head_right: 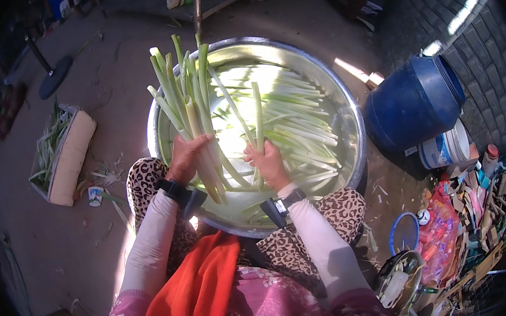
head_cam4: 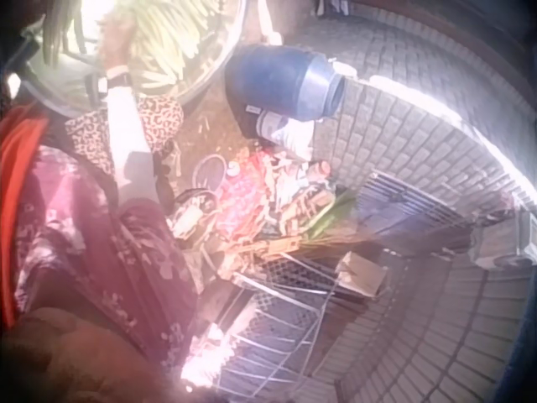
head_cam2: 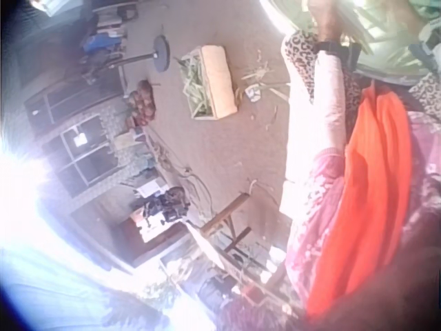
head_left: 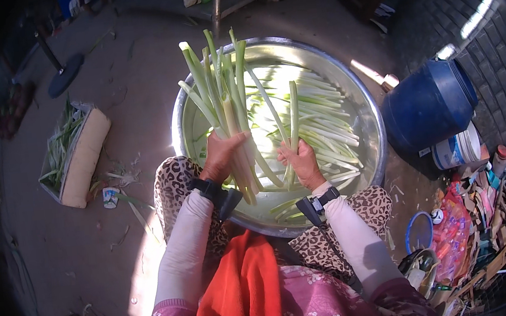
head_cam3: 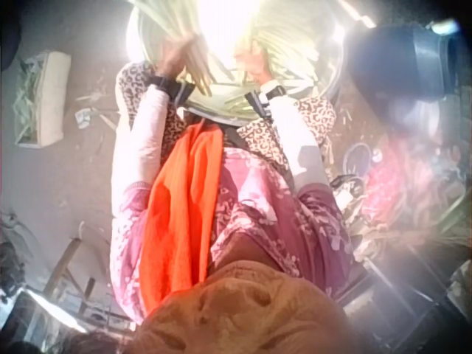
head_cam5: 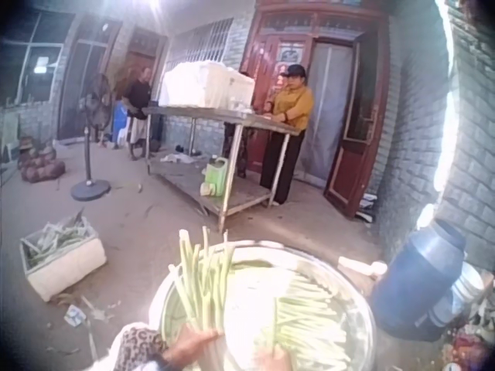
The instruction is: The person sorts through green onions in a basin of water by hand, picking up individual stalks. They gather a bundle of green onions and hold them while using the other hand to pull remaining stalks from the water and add them to the bundle.
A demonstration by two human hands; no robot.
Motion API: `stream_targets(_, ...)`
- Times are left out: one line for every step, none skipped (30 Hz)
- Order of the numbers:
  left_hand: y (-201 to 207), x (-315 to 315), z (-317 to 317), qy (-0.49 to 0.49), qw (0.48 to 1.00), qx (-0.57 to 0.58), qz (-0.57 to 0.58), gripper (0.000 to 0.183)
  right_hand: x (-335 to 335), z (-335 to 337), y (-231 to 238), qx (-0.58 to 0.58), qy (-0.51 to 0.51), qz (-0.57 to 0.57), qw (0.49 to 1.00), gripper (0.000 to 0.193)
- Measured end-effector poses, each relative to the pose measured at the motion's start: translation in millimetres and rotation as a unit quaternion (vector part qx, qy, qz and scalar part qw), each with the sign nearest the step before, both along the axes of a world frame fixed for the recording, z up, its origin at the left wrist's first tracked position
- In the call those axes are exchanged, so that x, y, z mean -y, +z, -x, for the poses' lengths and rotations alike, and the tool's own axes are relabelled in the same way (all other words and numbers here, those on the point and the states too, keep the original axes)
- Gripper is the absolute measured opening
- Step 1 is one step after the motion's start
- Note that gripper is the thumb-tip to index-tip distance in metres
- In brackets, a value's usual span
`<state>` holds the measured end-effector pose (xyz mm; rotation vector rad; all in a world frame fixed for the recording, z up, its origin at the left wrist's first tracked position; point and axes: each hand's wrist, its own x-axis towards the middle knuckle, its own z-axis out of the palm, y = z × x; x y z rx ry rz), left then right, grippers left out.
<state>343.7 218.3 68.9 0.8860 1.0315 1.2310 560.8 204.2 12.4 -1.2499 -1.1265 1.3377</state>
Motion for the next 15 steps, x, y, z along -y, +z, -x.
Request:
stream_targets(-3.5,0.1,-4.0,-0.008,1.000,-0.004,0.011,0.033,3.7,5.2,7.9,-0.001,-0.004,-0.003,1.000,0.020)
stream_targets(-7.9,0.1,-6.7,-0.010,1.000,-0.005,0.008,0.033,7.4,10.8,13.0,0.001,0.009,-0.012,1.000,0.021)
stream_targets(-12.7,-0.1,-8.4,-0.017,1.000,-0.006,0.012,0.033,10.9,16.9,17.5,0.002,0.023,-0.021,1.000,0.023)
stream_targets(-17.8,0.4,-9.2,-0.024,1.000,-0.006,0.017,0.033,14.5,22.7,22.1,0.018,0.025,-0.017,0.999,0.022)
stream_targets(-19.4,0.9,-14.0,-0.027,1.000,-0.008,0.013,0.033,15.2,22.0,19.4,0.016,0.022,-0.020,0.999,0.022)
stream_targets(-21.2,2.0,-19.0,-0.029,0.999,0.002,0.016,0.032,15.1,21.5,16.8,0.080,0.032,-0.054,0.995,0.023)
stream_targets(-23.0,3.6,-22.7,-0.031,0.999,0.011,0.019,0.032,15.8,21.1,14.1,0.143,0.041,-0.087,0.985,0.023)
stream_targets(-23.4,5.4,-24.1,-0.039,0.999,0.000,0.027,0.031,17.2,23.5,13.6,0.141,0.038,-0.091,0.985,0.023)
stream_targets(-25.3,6.6,-24.7,-0.041,0.999,-0.003,0.023,0.031,19.1,26.5,12.9,0.185,0.046,-0.108,0.976,0.027)
stream_targets(-28.5,7.1,-24.5,-0.048,0.998,0.003,0.029,0.034,20.8,28.2,12.7,0.228,0.054,-0.124,0.964,0.032)
stream_targets(-30.1,7.7,-23.2,-0.054,0.998,0.008,0.036,0.038,22.5,29.8,13.1,0.226,0.051,-0.128,0.964,0.032)
stream_targets(-31.5,7.8,-21.3,-0.065,0.997,0.009,0.038,0.039,24.0,30.9,13.7,0.213,0.060,-0.141,0.965,0.037)
stream_targets(-32.9,8.1,-20.6,-0.067,0.997,0.006,0.034,0.039,24.8,31.4,14.6,0.199,0.070,-0.153,0.965,0.042)
stream_targets(-33.9,8.3,-19.4,-0.066,0.997,0.023,0.039,0.039,28.1,31.9,23.9,0.172,0.097,-0.119,0.973,0.052)
stream_targets(-34.9,8.9,-18.4,-0.064,0.996,0.040,0.044,0.039,29.3,33.0,21.9,0.169,0.095,-0.124,0.973,0.052)
